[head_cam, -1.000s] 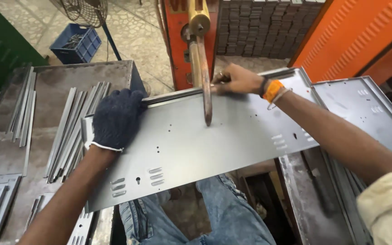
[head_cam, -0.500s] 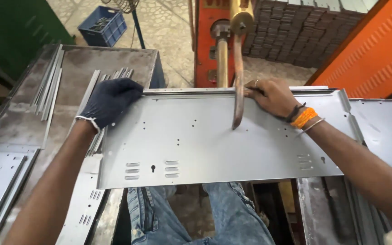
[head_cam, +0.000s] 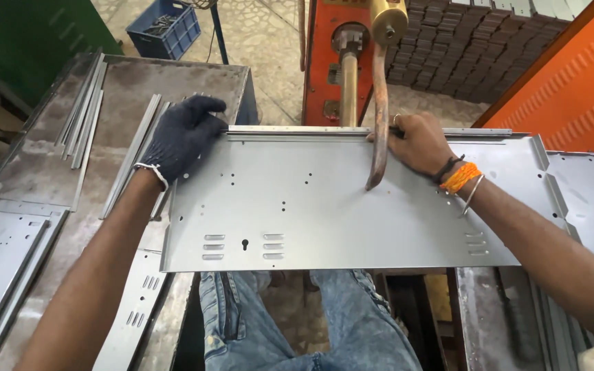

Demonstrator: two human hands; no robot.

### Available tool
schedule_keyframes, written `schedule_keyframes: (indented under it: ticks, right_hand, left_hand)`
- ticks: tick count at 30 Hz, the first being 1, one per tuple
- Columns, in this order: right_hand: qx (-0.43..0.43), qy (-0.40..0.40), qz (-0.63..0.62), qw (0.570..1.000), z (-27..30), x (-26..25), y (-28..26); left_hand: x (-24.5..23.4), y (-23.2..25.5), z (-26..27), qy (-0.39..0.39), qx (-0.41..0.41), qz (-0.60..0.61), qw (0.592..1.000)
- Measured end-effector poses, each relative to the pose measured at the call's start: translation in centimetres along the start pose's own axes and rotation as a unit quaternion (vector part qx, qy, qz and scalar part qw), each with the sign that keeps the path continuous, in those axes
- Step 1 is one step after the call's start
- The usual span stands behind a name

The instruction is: The recorder is spot welding metal brackets onto larger metal panels using a stationary spot welding machine in a factory setting.

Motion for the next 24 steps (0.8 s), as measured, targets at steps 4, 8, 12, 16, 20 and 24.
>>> schedule_keyframes:
  ticks: [4, 8, 12, 16, 20, 24]
  right_hand:
    - [-0.017, 0.005, -0.023, 1.0, -0.6, 0.0, -1.0]
    - [-0.057, 0.007, -0.09, 0.994, -0.8, 0.1, -2.0]
    - [-0.082, 0.007, -0.124, 0.989, -0.4, 0.3, -1.4]
    - [-0.053, -0.007, -0.09, 0.995, -0.8, -0.1, -1.9]
    - [-0.009, -0.018, -0.042, 0.999, -0.5, 0.5, -0.7]
    - [0.014, -0.032, -0.051, 0.998, -0.2, 1.2, 0.3]
  left_hand:
    - [0.1, -1.4, -0.4, -0.038, -0.044, 0.114, 0.992]
    - [0.2, -1.8, -0.5, -0.035, -0.039, 0.105, 0.993]
    - [0.4, -1.7, -0.5, -0.043, -0.03, 0.105, 0.993]
    - [0.4, -0.9, -0.3, -0.023, -0.035, 0.075, 0.996]
    - [0.2, 0.9, 0.5, -0.025, -0.012, 0.024, 0.999]
    - [0.3, 2.1, 1.0, -0.028, -0.006, 0.021, 0.999]
Point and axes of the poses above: each hand's wrist, its own z-axis away from the middle knuckle, its own x-axis out of the palm, y = z × x, the point moved 9 cm from there along -z, towards the middle knuckle, and after that the axes turned 14 degrees about -x, right-handed, at the moved point
